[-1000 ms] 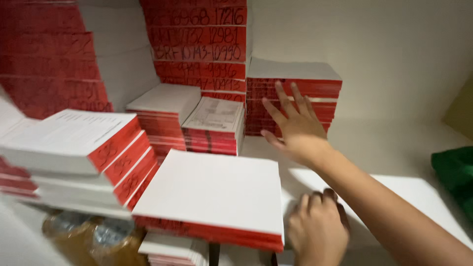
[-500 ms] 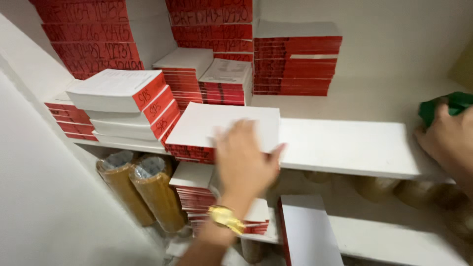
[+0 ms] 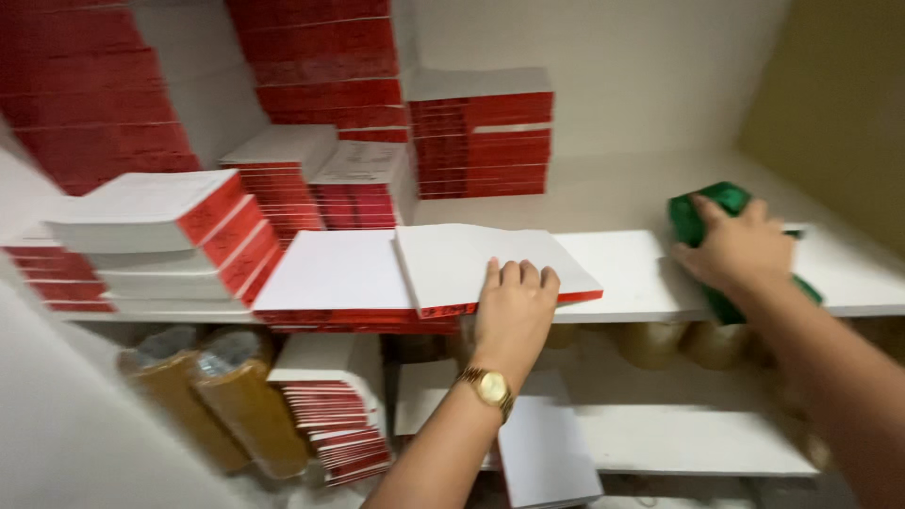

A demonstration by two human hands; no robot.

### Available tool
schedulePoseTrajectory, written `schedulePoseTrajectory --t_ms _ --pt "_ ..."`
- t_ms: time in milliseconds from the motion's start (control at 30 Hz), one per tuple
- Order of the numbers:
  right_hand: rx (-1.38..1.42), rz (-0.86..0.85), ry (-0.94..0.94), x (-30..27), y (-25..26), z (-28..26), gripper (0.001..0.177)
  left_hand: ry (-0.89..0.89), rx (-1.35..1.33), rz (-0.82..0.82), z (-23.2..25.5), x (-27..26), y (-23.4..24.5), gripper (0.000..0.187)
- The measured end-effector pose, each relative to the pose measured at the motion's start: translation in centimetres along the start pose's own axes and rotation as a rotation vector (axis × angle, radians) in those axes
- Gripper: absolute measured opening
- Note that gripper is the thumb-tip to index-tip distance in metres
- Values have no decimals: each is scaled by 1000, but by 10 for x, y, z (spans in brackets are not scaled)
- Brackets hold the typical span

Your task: The person wipes a white shelf with a green cloth and then stacks red and white paper pads onto the shelf. The person repeats this process of wiping and stacking multiple times.

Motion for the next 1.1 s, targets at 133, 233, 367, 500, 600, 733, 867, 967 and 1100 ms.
schedulePoseTrajectory --t_ms 133,233,367,500,600,733,867,967,1100 --pt "84 65 114 15 0 2 77 17 -173 55 38 41 -37 26" --pt "91 185 191 33 13 -3 74 61 -523 14 55 65 -46 32" --pt "173 388 397 -1 65 -50 72 18 -1051 -197 65 81 7 73" --pt "262 293 470 -51 73 -99 69 56 -714 -271 36 60 -62 24" --pt "367 169 500 -80 47 -144 72 445 -564 -226 -23 26 10 61" --pt "276 77 597 -107 18 -181 55 540 -690 -310 -28 -1 -9 60" --pt "241 108 434 -53 0 -146 49 404 -512 1 -25 -16 -10 41" --pt "136 184 249 -14 1 -75 48 417 -536 8 -21 -22 -18 43" --pt "-49 206 128 27 -12 -32 47 434 -435 78 -19 -24 -29 43"
Point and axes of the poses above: each hand's wrist, its own x-axis towards the middle knuckle, its own y-axis out of the back of the hand, z = x × y, the point moved 6 cm from there along x, towards the middle knuckle, and after that the axes turned 8 degrees about -y, right-handed, at the moved point
